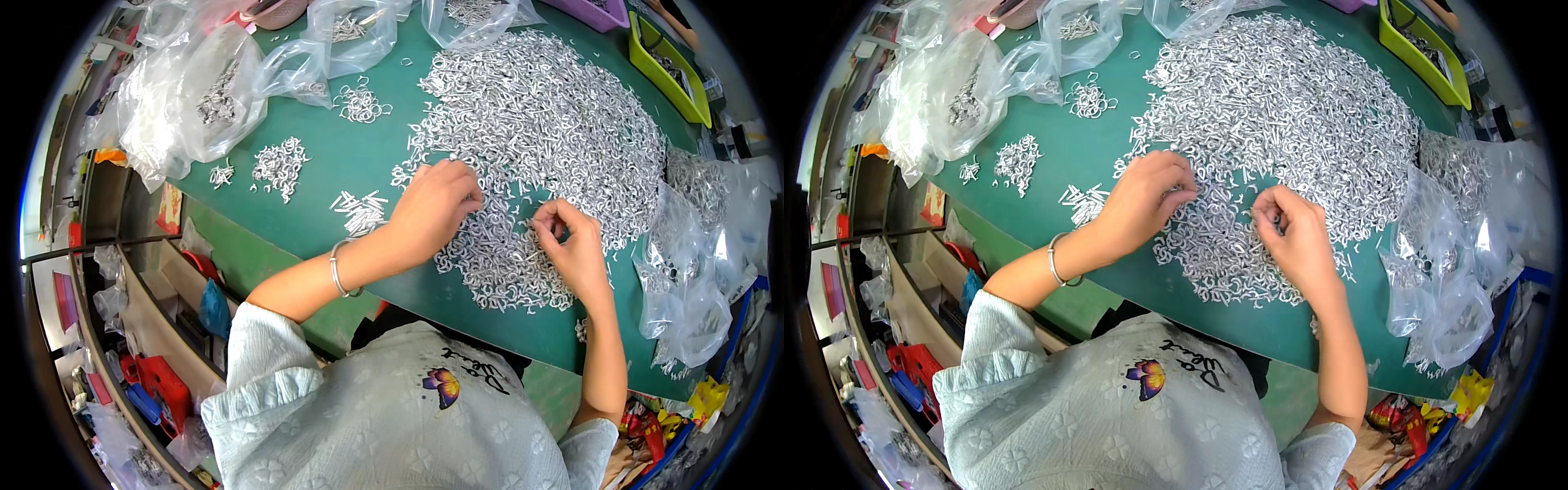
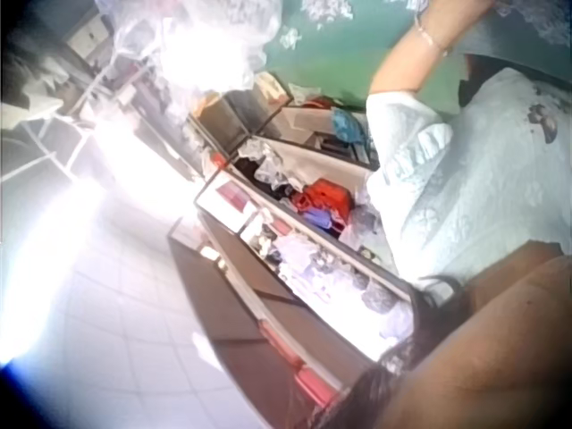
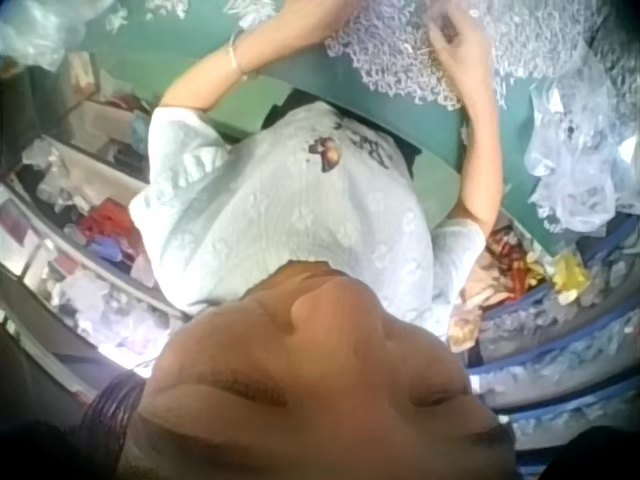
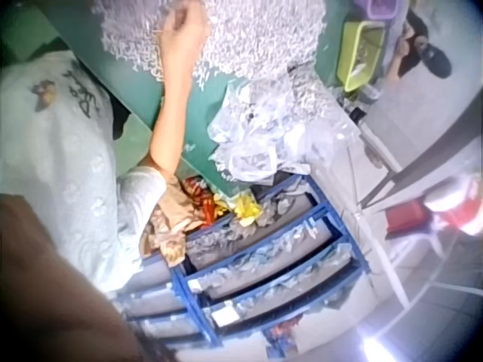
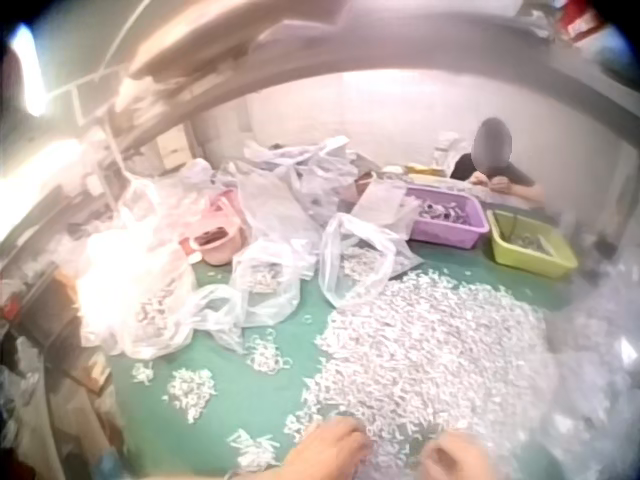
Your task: The person sorts small silver-colored metal clips by hand on a green workbench, moving them from a large central pile into smaller clusters.
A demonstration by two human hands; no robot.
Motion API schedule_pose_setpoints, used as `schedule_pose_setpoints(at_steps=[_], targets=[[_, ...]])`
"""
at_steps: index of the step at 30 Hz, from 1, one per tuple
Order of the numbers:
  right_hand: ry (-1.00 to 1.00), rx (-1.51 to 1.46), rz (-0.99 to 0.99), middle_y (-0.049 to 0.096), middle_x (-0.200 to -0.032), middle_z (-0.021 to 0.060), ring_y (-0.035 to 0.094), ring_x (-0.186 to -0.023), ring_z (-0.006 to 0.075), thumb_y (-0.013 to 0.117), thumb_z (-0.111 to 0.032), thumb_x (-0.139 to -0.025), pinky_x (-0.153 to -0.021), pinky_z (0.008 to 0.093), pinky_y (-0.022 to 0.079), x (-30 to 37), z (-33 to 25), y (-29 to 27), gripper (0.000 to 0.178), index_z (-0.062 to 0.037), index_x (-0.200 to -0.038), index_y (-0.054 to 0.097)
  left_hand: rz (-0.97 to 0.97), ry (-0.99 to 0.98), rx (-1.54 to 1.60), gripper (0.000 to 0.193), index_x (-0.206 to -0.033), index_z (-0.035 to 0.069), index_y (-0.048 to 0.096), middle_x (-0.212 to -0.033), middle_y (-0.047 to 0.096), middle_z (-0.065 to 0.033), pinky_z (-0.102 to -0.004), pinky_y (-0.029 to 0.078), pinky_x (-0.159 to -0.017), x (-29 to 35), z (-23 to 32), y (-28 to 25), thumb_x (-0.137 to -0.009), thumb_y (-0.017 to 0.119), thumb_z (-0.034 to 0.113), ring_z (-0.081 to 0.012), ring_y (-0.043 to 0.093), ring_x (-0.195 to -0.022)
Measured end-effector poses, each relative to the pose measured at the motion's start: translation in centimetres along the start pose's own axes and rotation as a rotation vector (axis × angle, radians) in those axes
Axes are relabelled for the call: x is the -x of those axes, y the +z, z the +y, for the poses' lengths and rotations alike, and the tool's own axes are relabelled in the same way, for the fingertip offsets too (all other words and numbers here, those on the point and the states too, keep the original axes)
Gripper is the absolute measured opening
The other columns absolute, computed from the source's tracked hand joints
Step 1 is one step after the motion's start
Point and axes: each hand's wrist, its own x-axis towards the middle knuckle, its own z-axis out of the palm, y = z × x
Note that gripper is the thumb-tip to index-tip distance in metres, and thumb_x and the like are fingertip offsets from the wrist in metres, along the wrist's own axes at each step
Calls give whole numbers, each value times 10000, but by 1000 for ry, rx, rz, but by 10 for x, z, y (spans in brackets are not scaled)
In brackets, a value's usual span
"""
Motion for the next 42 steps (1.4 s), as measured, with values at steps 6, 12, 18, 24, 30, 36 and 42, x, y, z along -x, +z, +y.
schedule_pose_setpoints(at_steps=[6, 12, 18, 24, 30, 36, 42], targets=[[162, -79, -167, 502, -654, 38, 438, -573, 106, 508, -14, -908, -540, 308, 376, -2, -4, -10, 135, 4, -954, 633, 19, -529, 477, 69, -937, 2, 672, -929, 706, -60, -289, 513, -699, 10, -13, -33, -869, 683, 14, -133, 670, -835], [78, -230, -86, 618, -725, 75, 547, -623, 111, 605, -28, -903, -582, 275, 432, -33, 0, 23, 48, 9, -922, 628, 40, -306, 124, 186, -1051, 31, 679, -911, 622, -116, -327, 495, -675, 1, -39, -27, -871, 641, -3, -241, 611, -766], [-247, 119, 19, 659, -886, 163, 636, -786, 368, 585, -47, -899, -706, 418, 513, -54, -3, 45, 119, -5, -986, 654, -133, -137, 133, 130, -981, 10, 665, -898, 590, -139, -365, 496, -711, 0, -34, -12, -851, 658, 1, -305, 602, -796], [-205, 193, -261, 673, -940, 171, 639, -819, 369, 543, -21, -879, -761, 439, 512, -31, -15, 17, 203, -3, -1044, 661, -277, -209, 326, 109, -963, 11, 668, -877, 601, -110, -359, 487, -668, 18, -27, -40, -856, 656, 0, -271, 600, -771], [-50, 131, -318, 649, -854, 176, 634, -753, 323, 522, -32, -906, -704, 399, 494, -33, -24, -4, 135, 32, -960, 628, -236, -286, 218, 134, -969, 20, 661, -858, 587, -102, -359, 486, -668, 11, -26, -33, -845, 693, 59, -264, 582, -746], [289, -378, -305, 617, -784, 77, 576, -685, 140, 480, -32, -962, -604, 278, 444, -28, -18, 7, 124, 8, -962, 597, -181, -228, 58, 133, -936, 23, 632, -842, 564, -106, -389, 477, -679, 17, -16, -20, -835, 698, 80, -283, 576, -757], [335, -938, -242, 617, -817, 41, 552, -690, 83, 480, -5, -969, -569, 206, 404, -5, -10, -10, 145, 30, -1046, 598, -234, -158, 86, 162, -957, 26, 623, -780, 569, -111, -381, 482, -655, 5, -25, -20, -804, 677, 32, -272, 578, -707]])
